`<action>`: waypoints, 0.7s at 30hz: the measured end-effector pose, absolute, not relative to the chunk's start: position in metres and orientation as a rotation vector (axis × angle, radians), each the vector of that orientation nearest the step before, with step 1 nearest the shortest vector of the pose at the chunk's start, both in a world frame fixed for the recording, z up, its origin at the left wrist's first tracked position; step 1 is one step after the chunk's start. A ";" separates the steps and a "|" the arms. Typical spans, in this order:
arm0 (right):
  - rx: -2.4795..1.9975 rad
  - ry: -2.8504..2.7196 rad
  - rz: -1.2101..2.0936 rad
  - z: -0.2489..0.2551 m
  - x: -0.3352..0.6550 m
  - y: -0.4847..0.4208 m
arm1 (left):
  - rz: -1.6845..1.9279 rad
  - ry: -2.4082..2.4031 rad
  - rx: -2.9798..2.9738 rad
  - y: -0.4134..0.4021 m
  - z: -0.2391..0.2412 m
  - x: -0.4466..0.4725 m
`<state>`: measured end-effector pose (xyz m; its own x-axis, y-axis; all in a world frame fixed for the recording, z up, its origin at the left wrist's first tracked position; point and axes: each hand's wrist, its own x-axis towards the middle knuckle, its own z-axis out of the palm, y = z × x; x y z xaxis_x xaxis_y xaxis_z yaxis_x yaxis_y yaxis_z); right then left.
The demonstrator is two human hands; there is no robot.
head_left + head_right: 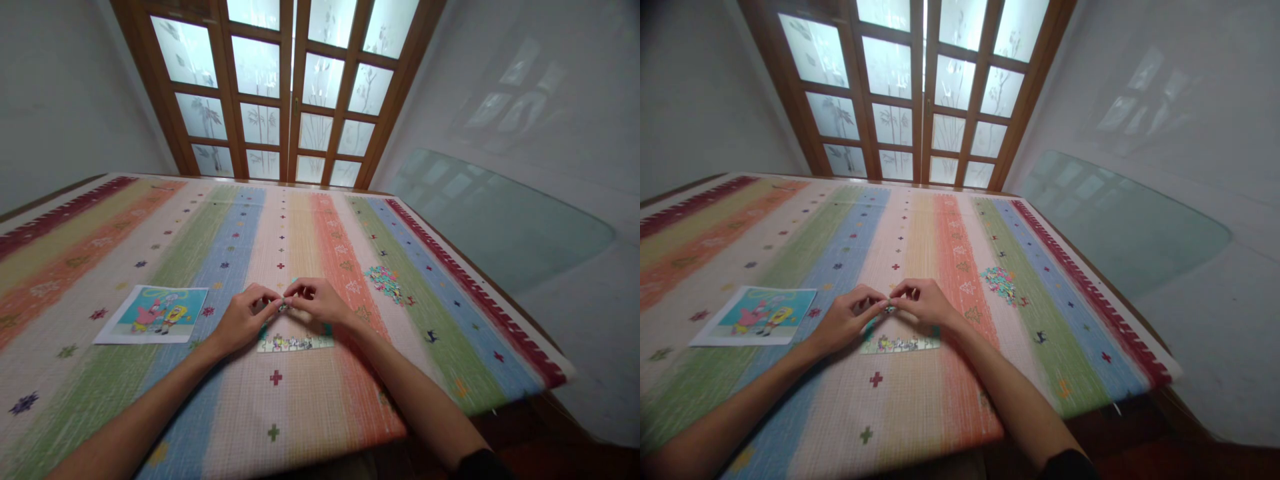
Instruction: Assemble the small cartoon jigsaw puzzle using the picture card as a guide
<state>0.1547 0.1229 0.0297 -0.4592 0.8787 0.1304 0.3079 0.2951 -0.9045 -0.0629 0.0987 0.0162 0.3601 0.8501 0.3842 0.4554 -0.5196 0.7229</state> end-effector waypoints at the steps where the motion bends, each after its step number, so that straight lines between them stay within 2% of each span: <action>1: -1.066 -1.920 1.139 0.030 0.157 0.124 | 1.034 1.128 2.140 0.099 0.016 -0.064; 12: -1.316 -2.072 1.111 0.035 0.189 0.131 | 0.945 1.109 2.506 0.109 0.011 -0.079; 21: -1.379 -2.195 0.840 0.034 0.188 0.129 | 0.841 1.149 2.583 0.110 0.010 -0.080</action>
<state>0.1881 0.1285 0.0335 -0.4240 0.9052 0.0275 0.6557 0.3278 -0.6802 -0.0805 0.1096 0.0097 0.5380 0.7305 0.4206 0.6215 -0.6809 0.3874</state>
